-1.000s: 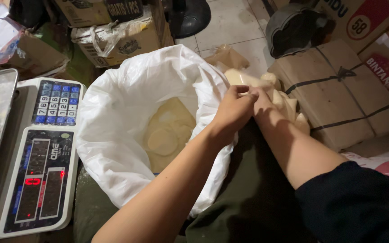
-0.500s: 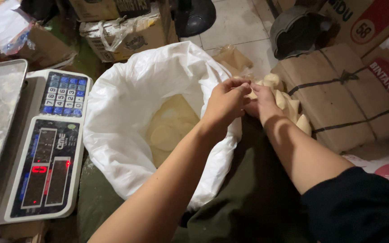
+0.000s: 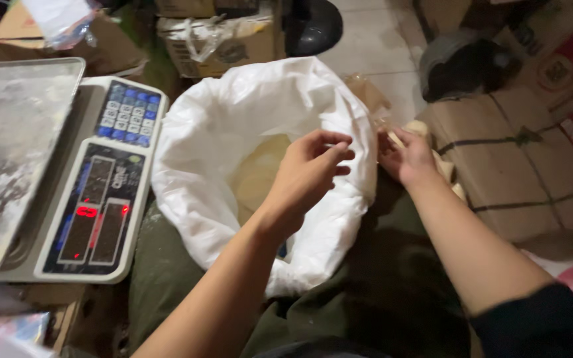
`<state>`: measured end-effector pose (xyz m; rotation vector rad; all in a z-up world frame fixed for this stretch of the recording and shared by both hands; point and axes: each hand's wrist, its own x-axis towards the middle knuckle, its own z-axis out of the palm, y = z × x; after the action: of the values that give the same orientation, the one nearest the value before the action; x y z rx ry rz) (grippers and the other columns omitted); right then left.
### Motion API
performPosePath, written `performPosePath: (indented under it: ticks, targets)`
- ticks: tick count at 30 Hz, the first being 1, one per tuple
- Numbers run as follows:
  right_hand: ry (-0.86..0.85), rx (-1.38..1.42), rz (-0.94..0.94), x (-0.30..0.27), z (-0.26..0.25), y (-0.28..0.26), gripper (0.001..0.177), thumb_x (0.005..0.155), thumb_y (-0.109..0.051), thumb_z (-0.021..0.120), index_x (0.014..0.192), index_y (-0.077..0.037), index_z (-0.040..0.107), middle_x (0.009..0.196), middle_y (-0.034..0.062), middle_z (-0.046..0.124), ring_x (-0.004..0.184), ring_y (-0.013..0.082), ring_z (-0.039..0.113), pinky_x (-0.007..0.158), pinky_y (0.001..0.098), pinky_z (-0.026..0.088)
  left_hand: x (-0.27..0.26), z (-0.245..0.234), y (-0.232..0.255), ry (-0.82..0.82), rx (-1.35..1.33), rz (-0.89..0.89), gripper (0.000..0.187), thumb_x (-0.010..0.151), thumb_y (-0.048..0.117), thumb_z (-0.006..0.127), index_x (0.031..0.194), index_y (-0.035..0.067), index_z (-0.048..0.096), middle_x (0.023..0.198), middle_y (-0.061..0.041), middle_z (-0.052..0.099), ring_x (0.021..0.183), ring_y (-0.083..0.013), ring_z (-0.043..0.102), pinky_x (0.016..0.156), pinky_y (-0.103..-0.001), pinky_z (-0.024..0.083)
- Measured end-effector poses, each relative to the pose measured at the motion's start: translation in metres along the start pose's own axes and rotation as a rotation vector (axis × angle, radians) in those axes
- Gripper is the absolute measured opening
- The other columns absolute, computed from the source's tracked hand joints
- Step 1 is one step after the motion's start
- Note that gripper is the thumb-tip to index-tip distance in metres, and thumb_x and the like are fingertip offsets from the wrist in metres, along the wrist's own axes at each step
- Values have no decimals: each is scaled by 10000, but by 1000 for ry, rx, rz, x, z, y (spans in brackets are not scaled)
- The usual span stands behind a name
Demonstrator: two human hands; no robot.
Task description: The person scoops a white powder from a large sack into small plastic bags using a blue scoop, weighs each bag on a digital scale, and ties the bags shut. The process is repeated for multiple bags.
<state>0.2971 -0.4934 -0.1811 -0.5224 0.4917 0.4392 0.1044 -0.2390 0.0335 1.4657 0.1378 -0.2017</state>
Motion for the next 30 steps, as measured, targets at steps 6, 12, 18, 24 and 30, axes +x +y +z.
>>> performPosePath:
  ticks: [6, 12, 18, 24, 30]
  targets:
    - [-270, -91, 26, -27, -13, -5, 256, 1075, -227, 675, 1160, 15, 666, 1036, 107, 694, 935, 242, 674, 734, 276, 492, -68, -48, 3, 130, -66, -66, 341, 933, 273, 611, 1217, 94, 670, 1097, -36, 753, 974, -152, 693, 825, -316, 524]
    - [-9, -209, -329, -103, 28, 20, 146, 1018, -250, 605, 1048, -111, 639, 947, 10, 671, 844, 168, 594, 762, 340, 473, -110, -89, -8, 260, -18, -64, 329, 927, 275, 630, 1194, 92, 691, 1086, -44, 767, 963, -155, 704, 796, -315, 534]
    - [-202, -312, -484, -195, 106, 73, 134, 1050, -210, 614, 1181, -182, 617, 934, -5, 603, 837, 149, 542, 735, 325, 425, -155, -149, -11, 473, -28, -4, 302, 935, 240, 644, 1194, 96, 702, 1068, -56, 772, 946, -144, 696, 773, -315, 515]
    - [-425, -588, -404, -226, 189, 147, 285, 982, -127, 565, 1262, -178, 548, 879, 17, 573, 780, 155, 522, 678, 319, 410, -225, -188, -17, 880, 376, 38, 262, 931, 219, 638, 1130, 63, 707, 1002, -72, 783, 897, -181, 731, 793, -323, 564]
    - [-711, -749, -100, -232, 229, 250, 278, 986, -127, 586, 1259, -80, 570, 878, 24, 589, 771, 119, 552, 664, 286, 466, -307, -225, -37, 1140, 1101, 90, 317, 862, 112, 616, 1157, 49, 709, 1167, -143, 695, 1168, -342, 617, 1065, -503, 443]
